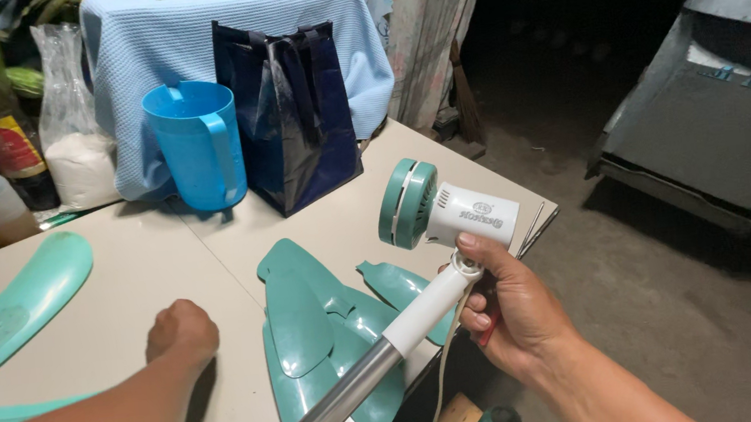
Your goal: The person assembles a small electric fan by attaching the fan head to a metal pole and securing it with a white plastic fastener. They then insert the pole into a base and adjust the connection to ensure stability.
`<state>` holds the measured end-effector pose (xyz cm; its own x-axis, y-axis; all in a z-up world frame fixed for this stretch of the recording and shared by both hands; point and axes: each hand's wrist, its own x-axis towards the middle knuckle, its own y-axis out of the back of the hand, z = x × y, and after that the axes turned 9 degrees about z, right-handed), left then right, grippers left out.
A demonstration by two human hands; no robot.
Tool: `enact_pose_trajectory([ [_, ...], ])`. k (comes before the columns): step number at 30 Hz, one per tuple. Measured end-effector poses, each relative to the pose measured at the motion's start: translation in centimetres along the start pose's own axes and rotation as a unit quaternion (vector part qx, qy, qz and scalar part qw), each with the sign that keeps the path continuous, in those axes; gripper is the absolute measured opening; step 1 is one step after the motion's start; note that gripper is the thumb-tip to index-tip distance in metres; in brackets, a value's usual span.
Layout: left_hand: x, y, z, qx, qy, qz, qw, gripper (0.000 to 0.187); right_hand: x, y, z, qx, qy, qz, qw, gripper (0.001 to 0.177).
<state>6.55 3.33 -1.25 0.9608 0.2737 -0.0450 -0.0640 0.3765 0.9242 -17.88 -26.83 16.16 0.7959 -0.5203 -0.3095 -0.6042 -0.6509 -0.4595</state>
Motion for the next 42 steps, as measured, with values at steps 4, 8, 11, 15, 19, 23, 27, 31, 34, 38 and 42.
enact_pose_trajectory([
  [4,-2.2,0.0,0.2,0.016,-0.044,-0.001,0.999,0.032,0.0,-0.3,0.0,0.006,-0.001,-0.018,1.000,0.036],
  [8,-5.1,0.4,1.7,0.012,-0.085,-0.050,0.995,0.033,-0.1,-0.8,0.2,0.006,-0.010,-0.038,0.999,0.037],
  [11,-6.7,0.5,2.6,-0.020,-0.065,-0.085,0.994,0.032,-0.2,-1.4,0.6,-0.004,-0.011,-0.050,0.999,0.037],
  [15,-7.8,0.0,1.5,-0.044,-0.067,-0.072,0.994,0.025,-0.5,-1.7,0.7,-0.016,-0.014,-0.068,0.997,0.039],
  [19,-6.8,-1.0,-0.5,-0.077,-0.063,-0.069,0.993,0.023,-0.7,-1.6,0.9,-0.011,-0.019,-0.071,0.997,0.039],
  [23,-6.3,-1.8,-2.5,-0.041,-0.105,-0.072,0.991,0.029,-0.8,-1.4,0.7,-0.002,-0.013,-0.076,0.997,0.038],
  [27,-6.5,-1.6,-3.2,-0.032,-0.112,-0.062,0.991,0.029,-1.0,-1.1,0.8,0.005,-0.019,-0.073,0.997,0.038],
  [31,-7.1,-0.6,-2.8,-0.058,-0.077,-0.086,0.992,0.024,-1.3,-1.2,1.0,0.008,-0.025,-0.073,0.997,0.038],
  [34,-7.3,0.1,-2.2,-0.049,-0.059,-0.108,0.991,0.024,-1.5,-1.3,1.0,0.013,-0.031,-0.086,0.996,0.037],
  [38,-7.4,0.8,-2.6,-0.020,-0.056,-0.098,0.993,0.025,-1.7,-1.3,1.1,0.009,-0.027,-0.086,0.996,0.037],
  [42,-8.2,2.1,-2.7,-0.080,-0.036,-0.075,0.993,0.021,-1.9,-1.2,1.1,0.005,-0.027,-0.082,0.996,0.038],
])
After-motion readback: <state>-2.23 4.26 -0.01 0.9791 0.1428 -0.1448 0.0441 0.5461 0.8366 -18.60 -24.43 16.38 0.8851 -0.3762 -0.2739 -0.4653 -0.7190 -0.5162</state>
